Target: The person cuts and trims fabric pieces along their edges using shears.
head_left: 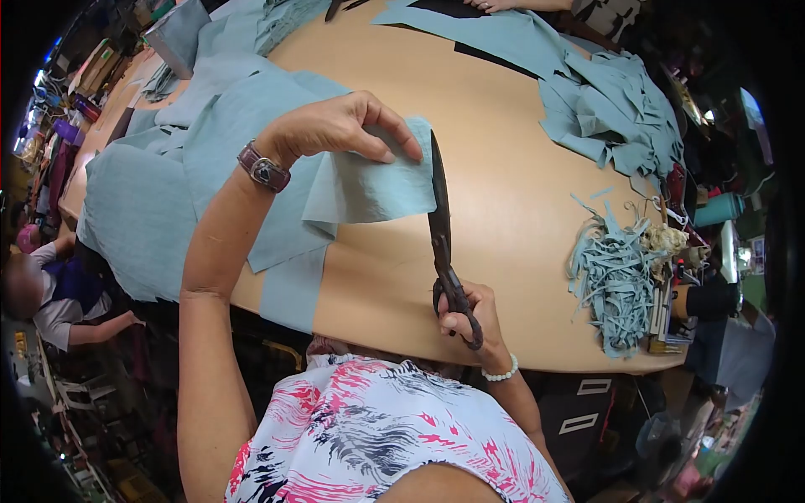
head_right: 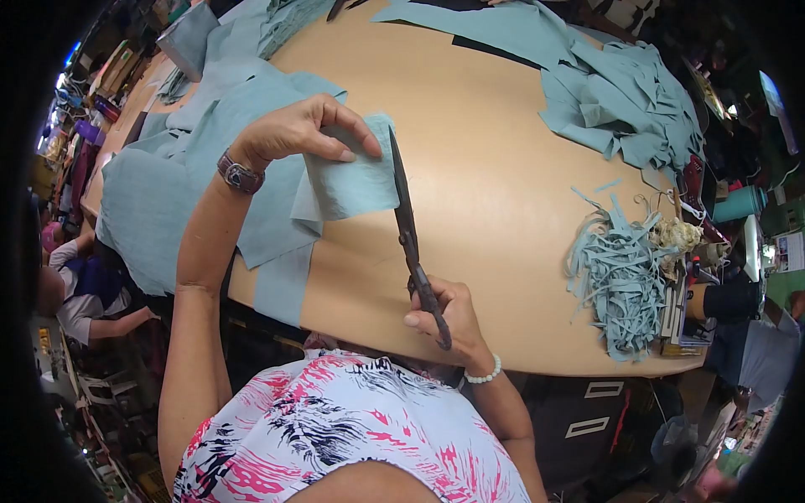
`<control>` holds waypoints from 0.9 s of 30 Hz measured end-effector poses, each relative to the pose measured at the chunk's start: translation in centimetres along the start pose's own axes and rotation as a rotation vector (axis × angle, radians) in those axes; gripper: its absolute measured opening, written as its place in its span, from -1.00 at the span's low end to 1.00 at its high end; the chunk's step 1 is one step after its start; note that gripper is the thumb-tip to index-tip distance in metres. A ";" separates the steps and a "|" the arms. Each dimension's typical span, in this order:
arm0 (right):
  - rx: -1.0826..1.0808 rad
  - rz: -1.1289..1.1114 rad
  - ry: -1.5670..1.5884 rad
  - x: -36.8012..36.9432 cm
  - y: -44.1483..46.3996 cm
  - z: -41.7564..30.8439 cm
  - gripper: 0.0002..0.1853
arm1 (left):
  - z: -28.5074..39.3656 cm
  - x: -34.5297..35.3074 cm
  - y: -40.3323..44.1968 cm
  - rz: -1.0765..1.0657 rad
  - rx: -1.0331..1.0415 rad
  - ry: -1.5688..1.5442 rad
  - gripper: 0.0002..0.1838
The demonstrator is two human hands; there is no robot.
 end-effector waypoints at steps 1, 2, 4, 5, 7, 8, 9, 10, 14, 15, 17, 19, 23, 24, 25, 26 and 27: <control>0.006 0.004 -0.002 0.0 0.1 0.0 -0.65 | -0.1 0.0 0.0 0.000 0.003 0.005 -0.70; 0.008 0.009 0.002 0.2 0.1 -0.1 -0.64 | -0.1 0.0 0.0 -0.002 0.003 0.013 -0.70; 0.011 0.021 0.009 0.5 0.2 -0.4 -0.64 | -0.1 0.0 0.0 -0.004 0.003 0.030 -0.70; 0.005 0.021 0.005 0.5 0.3 -0.3 -0.63 | -0.2 0.1 0.0 -0.004 0.002 0.027 -0.69; -0.008 0.018 -0.007 0.4 0.4 0.1 -0.62 | -0.3 0.2 -0.1 -0.002 0.001 0.022 -0.69; -0.003 0.022 -0.003 0.5 0.4 0.0 -0.61 | -0.2 0.2 -0.1 -0.001 0.004 0.018 -0.69; 0.002 0.025 0.001 0.5 0.4 -0.1 -0.61 | -0.1 0.2 -0.1 -0.001 0.006 0.015 -0.69; 0.006 0.028 0.005 0.5 0.4 -0.2 -0.60 | -0.1 0.2 -0.1 0.000 0.008 0.012 -0.69; -0.002 0.017 0.000 0.5 0.4 0.0 -0.62 | -0.1 0.2 -0.1 -0.003 0.012 0.041 -0.68; -0.001 0.020 0.007 0.6 0.3 -0.1 -0.63 | -0.1 0.2 -0.1 -0.005 0.013 0.042 -0.68; -0.001 0.026 0.011 0.7 0.3 -0.1 -0.65 | -0.1 0.1 -0.1 -0.011 0.018 0.045 -0.68; -0.004 0.033 0.005 0.7 0.1 0.1 -0.67 | -0.1 0.1 -0.1 -0.016 0.026 0.048 -0.68; 0.012 0.052 -0.026 0.5 -0.1 0.9 -0.68 | -0.1 0.2 -0.2 -0.025 0.009 0.049 -0.68; 0.009 0.055 -0.033 0.5 -0.1 1.0 -0.69 | -0.1 0.3 -0.2 -0.028 0.007 0.045 -0.68; 0.007 0.058 -0.040 0.5 -0.2 1.0 -0.70 | -0.1 0.3 -0.2 -0.031 0.004 0.041 -0.68; 0.006 0.061 -0.051 0.4 -0.2 1.1 -0.70 | -0.1 0.3 -0.2 -0.031 -0.002 0.044 -0.68; 0.006 0.065 -0.062 0.4 -0.3 1.2 -0.71 | -0.2 0.3 -0.3 -0.030 -0.008 0.048 -0.68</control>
Point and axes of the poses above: each hand's wrist, its own y-axis towards the middle knuckle, its own x-axis out of the palm, z = x × y, the point moved 5 cm from there along y, towards the middle knuckle, and after that the axes turned 10 degrees about x, right-handed, at the moved point
